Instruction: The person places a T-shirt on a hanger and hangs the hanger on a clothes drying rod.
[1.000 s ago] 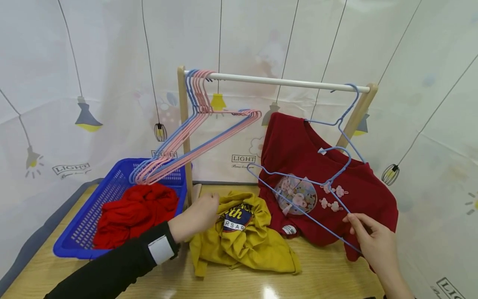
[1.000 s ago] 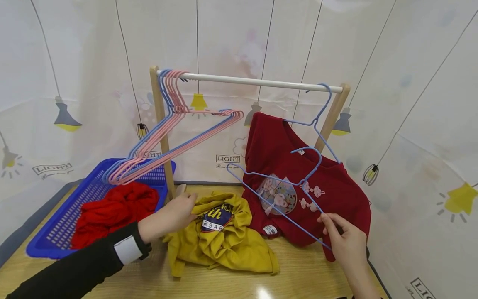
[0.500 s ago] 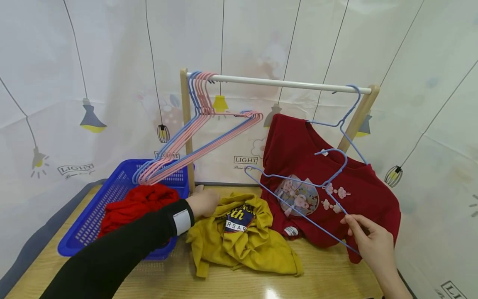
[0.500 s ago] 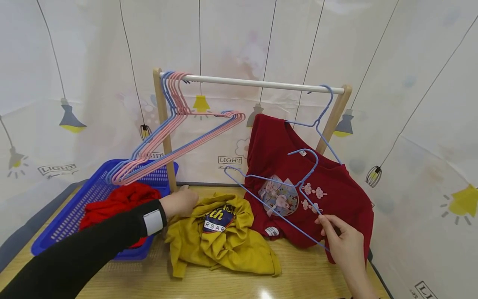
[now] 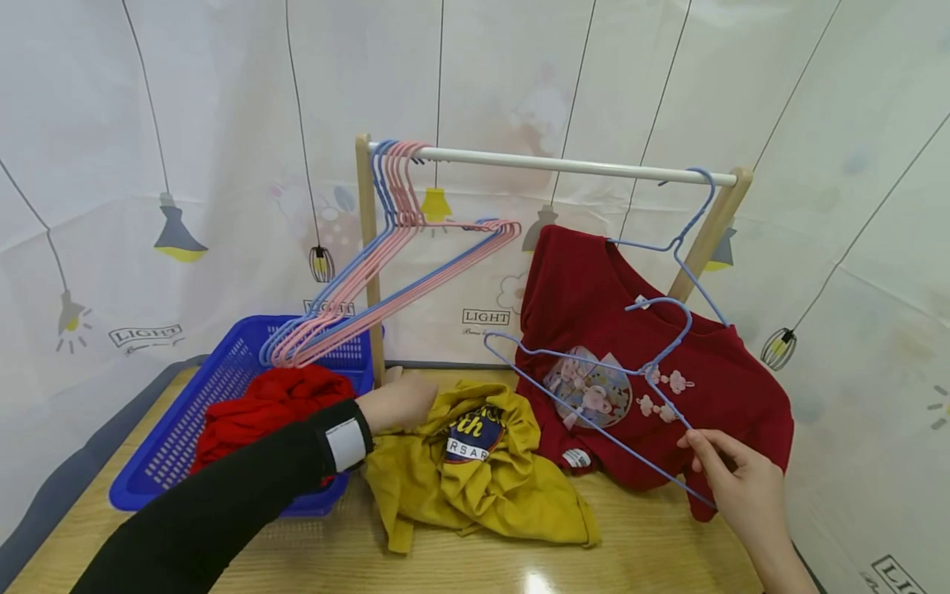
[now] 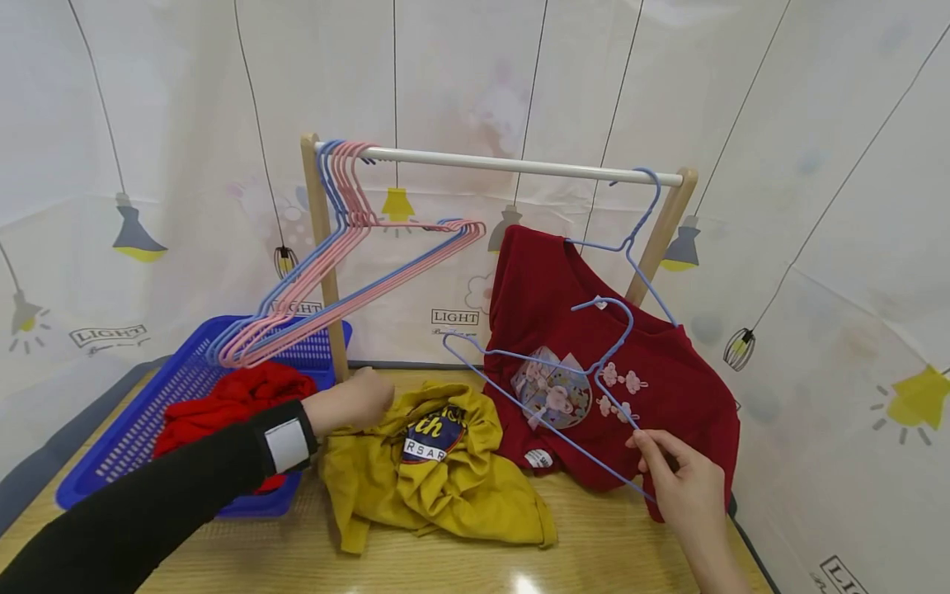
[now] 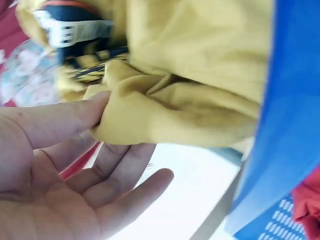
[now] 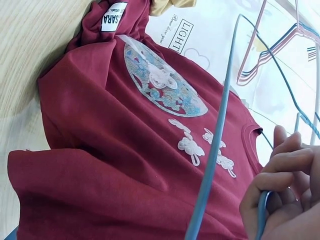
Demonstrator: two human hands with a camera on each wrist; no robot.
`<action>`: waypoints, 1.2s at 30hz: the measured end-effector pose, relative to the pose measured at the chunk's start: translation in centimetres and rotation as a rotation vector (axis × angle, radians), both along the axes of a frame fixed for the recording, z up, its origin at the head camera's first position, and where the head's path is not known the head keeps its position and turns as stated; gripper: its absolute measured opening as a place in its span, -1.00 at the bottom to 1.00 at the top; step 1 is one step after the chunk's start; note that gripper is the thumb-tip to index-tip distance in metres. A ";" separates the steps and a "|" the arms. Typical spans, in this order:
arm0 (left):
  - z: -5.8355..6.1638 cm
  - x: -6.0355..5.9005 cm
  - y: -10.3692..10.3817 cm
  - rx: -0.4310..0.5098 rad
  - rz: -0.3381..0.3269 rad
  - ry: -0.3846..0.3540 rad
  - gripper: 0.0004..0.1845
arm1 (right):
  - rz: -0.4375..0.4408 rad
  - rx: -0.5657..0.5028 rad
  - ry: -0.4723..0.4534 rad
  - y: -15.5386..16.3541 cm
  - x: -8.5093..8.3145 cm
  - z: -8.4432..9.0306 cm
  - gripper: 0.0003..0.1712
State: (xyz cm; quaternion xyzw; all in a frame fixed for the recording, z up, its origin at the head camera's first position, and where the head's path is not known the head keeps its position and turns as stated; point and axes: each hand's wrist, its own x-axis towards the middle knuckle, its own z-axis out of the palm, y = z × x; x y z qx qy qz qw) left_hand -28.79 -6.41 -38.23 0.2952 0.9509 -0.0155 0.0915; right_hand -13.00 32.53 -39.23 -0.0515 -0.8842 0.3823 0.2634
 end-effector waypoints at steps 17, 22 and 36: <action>6.5 7.4 -3.0 0.713 -0.102 0.281 -0.88 | 0.070 -0.059 0.192 0.9 0.5 -0.3 -0.92; 5.9 8.2 -3.2 0.870 -0.077 0.235 -0.87 | 0.045 -0.051 0.225 0.9 1.1 -0.1 -0.91; 9.3 9.2 -4.0 1.172 -0.064 0.165 -0.86 | 0.008 -0.080 0.270 1.7 2.6 0.5 -0.91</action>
